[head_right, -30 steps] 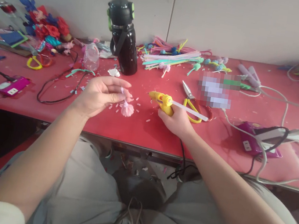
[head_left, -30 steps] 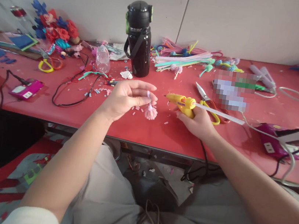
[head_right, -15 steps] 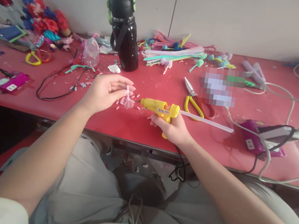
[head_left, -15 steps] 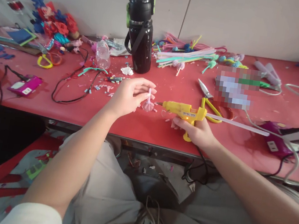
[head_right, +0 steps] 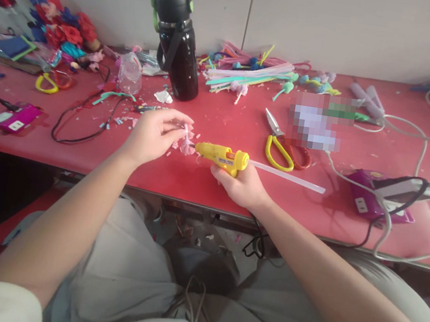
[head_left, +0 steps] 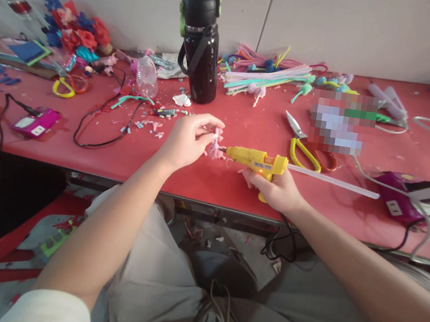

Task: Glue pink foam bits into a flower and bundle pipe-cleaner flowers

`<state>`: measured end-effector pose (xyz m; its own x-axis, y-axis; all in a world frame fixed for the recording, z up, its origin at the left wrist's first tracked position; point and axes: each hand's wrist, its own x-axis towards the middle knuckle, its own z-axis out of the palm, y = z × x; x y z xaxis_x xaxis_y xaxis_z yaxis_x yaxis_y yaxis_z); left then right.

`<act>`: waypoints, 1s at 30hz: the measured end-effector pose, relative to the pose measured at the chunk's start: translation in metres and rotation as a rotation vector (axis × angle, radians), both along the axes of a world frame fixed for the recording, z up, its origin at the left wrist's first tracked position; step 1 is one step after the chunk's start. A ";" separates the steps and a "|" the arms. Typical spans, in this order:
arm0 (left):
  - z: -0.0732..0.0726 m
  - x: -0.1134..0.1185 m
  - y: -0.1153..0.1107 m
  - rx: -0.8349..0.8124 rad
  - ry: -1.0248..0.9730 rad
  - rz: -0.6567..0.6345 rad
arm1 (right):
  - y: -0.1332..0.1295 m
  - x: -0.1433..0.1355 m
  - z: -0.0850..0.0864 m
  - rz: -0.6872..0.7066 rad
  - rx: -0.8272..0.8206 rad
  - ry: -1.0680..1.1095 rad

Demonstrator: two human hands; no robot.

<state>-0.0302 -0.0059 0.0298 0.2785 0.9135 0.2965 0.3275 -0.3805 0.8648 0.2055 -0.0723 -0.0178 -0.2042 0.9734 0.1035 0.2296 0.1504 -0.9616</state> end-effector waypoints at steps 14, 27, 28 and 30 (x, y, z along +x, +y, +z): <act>-0.001 0.000 0.001 0.028 0.046 -0.012 | 0.004 0.000 -0.004 -0.002 0.085 -0.044; -0.002 0.001 0.001 0.033 0.030 -0.033 | 0.003 0.000 -0.006 -0.023 0.051 -0.051; -0.002 0.001 0.001 0.033 0.025 -0.034 | 0.003 0.000 -0.006 -0.022 0.051 -0.051; -0.003 0.001 0.001 0.030 0.023 -0.028 | 0.003 0.000 -0.006 -0.015 0.053 -0.053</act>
<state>-0.0290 -0.0049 0.0272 0.3106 0.8962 0.3167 0.3361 -0.4152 0.8454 0.2053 -0.0697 -0.0234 -0.1966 0.9698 0.1443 0.2829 0.1970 -0.9387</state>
